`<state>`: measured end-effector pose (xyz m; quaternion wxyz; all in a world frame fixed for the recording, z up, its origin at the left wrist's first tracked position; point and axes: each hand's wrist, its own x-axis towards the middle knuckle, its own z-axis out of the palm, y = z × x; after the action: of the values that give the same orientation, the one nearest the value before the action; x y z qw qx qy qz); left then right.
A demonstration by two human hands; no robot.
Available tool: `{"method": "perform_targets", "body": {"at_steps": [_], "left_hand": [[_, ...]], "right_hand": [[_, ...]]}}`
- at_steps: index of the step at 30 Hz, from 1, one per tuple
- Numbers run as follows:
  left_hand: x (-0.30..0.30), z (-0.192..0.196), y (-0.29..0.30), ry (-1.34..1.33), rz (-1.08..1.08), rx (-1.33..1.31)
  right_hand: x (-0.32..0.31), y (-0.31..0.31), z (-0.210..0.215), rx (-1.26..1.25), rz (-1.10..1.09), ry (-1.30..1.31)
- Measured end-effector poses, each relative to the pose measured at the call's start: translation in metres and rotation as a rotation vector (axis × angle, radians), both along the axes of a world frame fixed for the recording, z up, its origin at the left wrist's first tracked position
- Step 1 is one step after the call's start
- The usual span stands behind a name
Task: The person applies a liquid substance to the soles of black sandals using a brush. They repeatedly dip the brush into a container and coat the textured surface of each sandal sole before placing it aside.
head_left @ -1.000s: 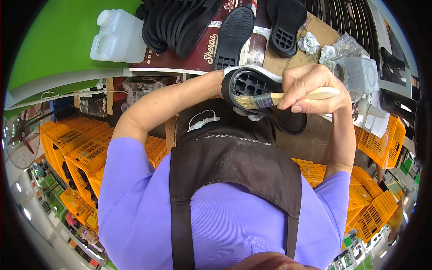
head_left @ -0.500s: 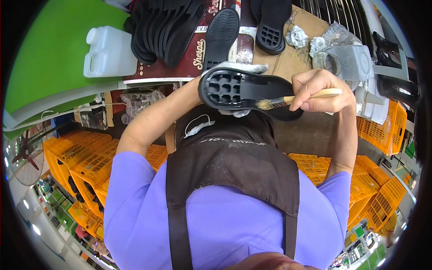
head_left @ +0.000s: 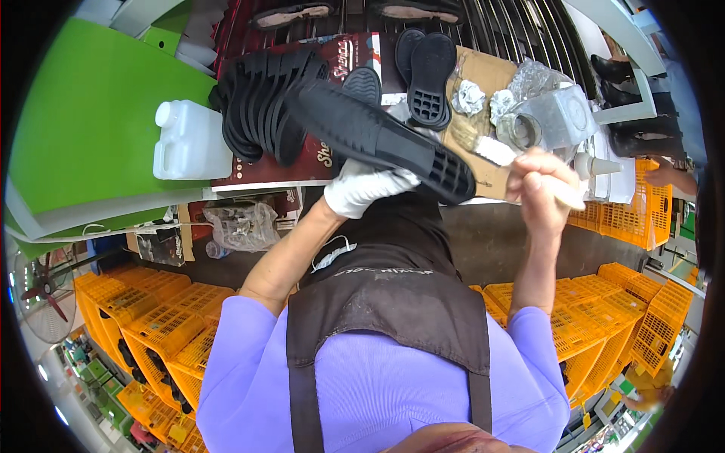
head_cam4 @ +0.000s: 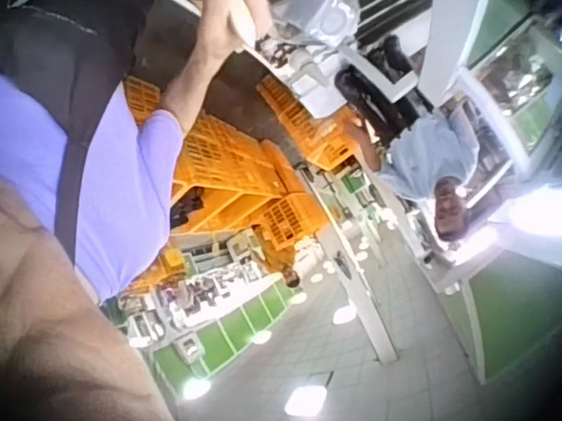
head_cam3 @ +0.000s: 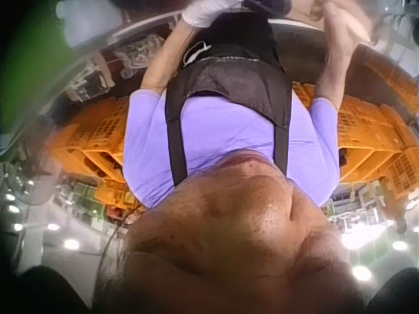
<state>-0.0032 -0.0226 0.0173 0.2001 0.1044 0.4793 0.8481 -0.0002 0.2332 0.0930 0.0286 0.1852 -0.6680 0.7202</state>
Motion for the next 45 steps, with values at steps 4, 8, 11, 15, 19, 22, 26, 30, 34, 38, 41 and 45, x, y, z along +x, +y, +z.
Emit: {"method": "perform_targets", "body": {"at_steps": [4, 8, 11, 15, 19, 22, 26, 30, 34, 38, 41, 45], "left_hand": [[0.000, 0.003, 0.005, 0.175, 0.188, -0.430], [-0.002, 0.025, 0.013, 0.455, 0.388, -0.455], [-0.012, 0.013, 0.010, 0.701, 0.300, -0.706], [-0.004, 0.016, 0.014, 0.627, 0.364, -0.644], [-0.001, 0.006, 0.013, 0.514, 0.339, -0.323], [0.003, 0.007, 0.014, 0.489, 0.334, -0.232], [0.006, 0.004, 0.017, 0.455, 0.303, -0.202], [0.010, -0.008, 0.016, 0.378, 0.231, -0.138], [0.013, -0.031, 0.014, 0.254, 0.070, -0.078], [0.017, -0.056, 0.012, 0.160, -0.078, -0.080], [0.020, -0.068, 0.011, 0.135, -0.152, -0.102], [0.022, -0.069, 0.011, 0.176, -0.222, -0.193]], "right_hand": [[0.026, -0.032, -0.009, 0.039, -0.209, 0.206], [0.029, -0.054, -0.014, 0.228, -0.308, 0.400], [0.023, -0.067, -0.014, 0.290, -0.338, 0.506], [0.022, -0.082, -0.012, 0.366, -0.343, 0.548], [0.026, -0.095, -0.010, 0.398, -0.288, 0.625], [0.028, -0.106, -0.012, 0.370, -0.242, 0.642], [0.027, -0.117, -0.014, 0.322, -0.200, 0.687], [0.024, -0.124, -0.014, 0.319, -0.149, 0.730], [0.025, -0.129, -0.010, 0.305, -0.089, 0.654], [0.022, -0.130, -0.004, 0.308, -0.024, 0.602], [0.017, -0.129, 0.000, 0.310, 0.027, 0.568], [0.009, -0.124, 0.002, 0.311, 0.094, 0.465]]}}
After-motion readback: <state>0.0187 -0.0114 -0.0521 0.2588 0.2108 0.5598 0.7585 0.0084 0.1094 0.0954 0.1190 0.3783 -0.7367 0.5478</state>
